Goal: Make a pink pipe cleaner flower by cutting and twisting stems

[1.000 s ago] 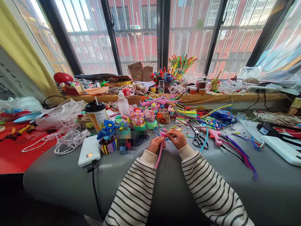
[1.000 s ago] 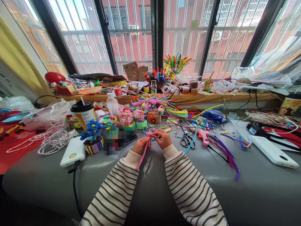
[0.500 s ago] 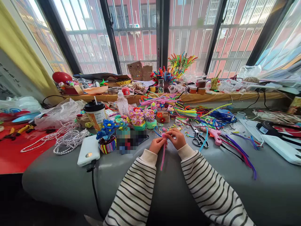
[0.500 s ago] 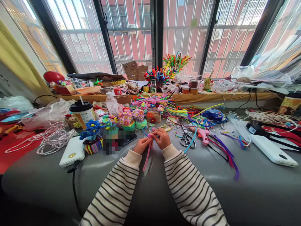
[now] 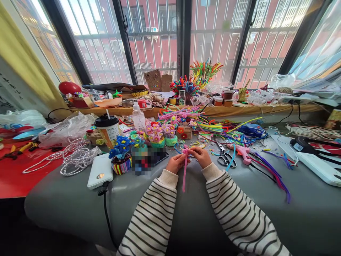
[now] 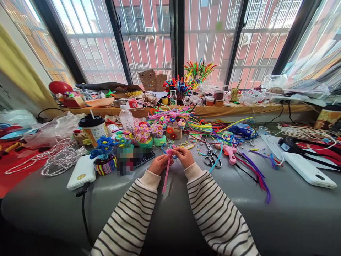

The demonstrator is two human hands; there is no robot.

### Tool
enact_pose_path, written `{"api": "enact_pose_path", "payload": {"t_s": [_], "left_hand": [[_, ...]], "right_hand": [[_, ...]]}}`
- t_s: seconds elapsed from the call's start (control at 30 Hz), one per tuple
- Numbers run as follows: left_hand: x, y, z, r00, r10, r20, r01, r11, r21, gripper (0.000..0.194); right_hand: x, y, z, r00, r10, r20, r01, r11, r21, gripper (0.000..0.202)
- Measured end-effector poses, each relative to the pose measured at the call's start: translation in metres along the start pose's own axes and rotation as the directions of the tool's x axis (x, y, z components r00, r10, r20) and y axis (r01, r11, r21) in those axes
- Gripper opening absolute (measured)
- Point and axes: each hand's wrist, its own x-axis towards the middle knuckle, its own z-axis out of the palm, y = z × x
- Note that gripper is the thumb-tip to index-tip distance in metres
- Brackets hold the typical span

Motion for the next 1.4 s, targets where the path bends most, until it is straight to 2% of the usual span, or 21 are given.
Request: {"api": "enact_pose_path", "payload": {"t_s": [0.13,0.23,0.43,0.53,0.73,0.93,1.07,1.23,1.4], "left_hand": [[0.001,-0.001,0.000,1.000,-0.003,-0.010,0.003,1.000,-0.001,0.022],[0.001,-0.001,0.001,1.000,0.011,-0.006,-0.011,1.000,0.012,0.021],[-0.001,0.001,0.004,0.999,0.028,-0.018,-0.027,0.999,0.020,0.025],[-0.001,0.001,0.006,0.998,0.057,-0.031,-0.056,0.998,0.025,0.027],[0.002,-0.005,0.006,0.994,0.104,-0.041,-0.098,0.987,0.131,0.025],[0.001,-0.003,0.006,1.000,0.015,0.013,-0.016,0.995,0.098,0.025],[0.000,-0.002,0.006,1.000,0.006,0.018,-0.007,0.999,0.042,0.027],[0.002,-0.005,0.003,1.000,0.025,-0.004,-0.025,1.000,-0.001,0.027],[0.003,-0.006,0.003,0.998,0.060,-0.015,-0.059,0.997,0.056,0.022]], "right_hand": [[-0.002,-0.005,0.000,0.999,-0.028,0.025,0.029,0.998,-0.056,0.022],[-0.003,-0.011,-0.001,0.994,-0.103,0.025,0.106,0.983,-0.153,0.020],[-0.005,-0.015,-0.001,0.956,-0.292,-0.034,0.256,0.882,-0.395,0.014],[-0.005,-0.014,-0.001,0.943,-0.331,-0.031,0.283,0.849,-0.446,0.012],[-0.005,-0.013,0.001,0.956,-0.290,0.044,0.285,0.882,-0.376,0.014],[-0.007,-0.014,0.001,0.950,-0.312,-0.016,0.284,0.884,-0.372,0.012],[-0.007,-0.013,0.002,0.949,-0.313,-0.027,0.282,0.888,-0.364,0.010],[-0.007,-0.011,0.004,0.974,-0.226,0.002,0.220,0.947,-0.235,0.013],[-0.007,-0.009,0.004,0.987,-0.157,0.016,0.158,0.980,-0.117,0.016]]}}
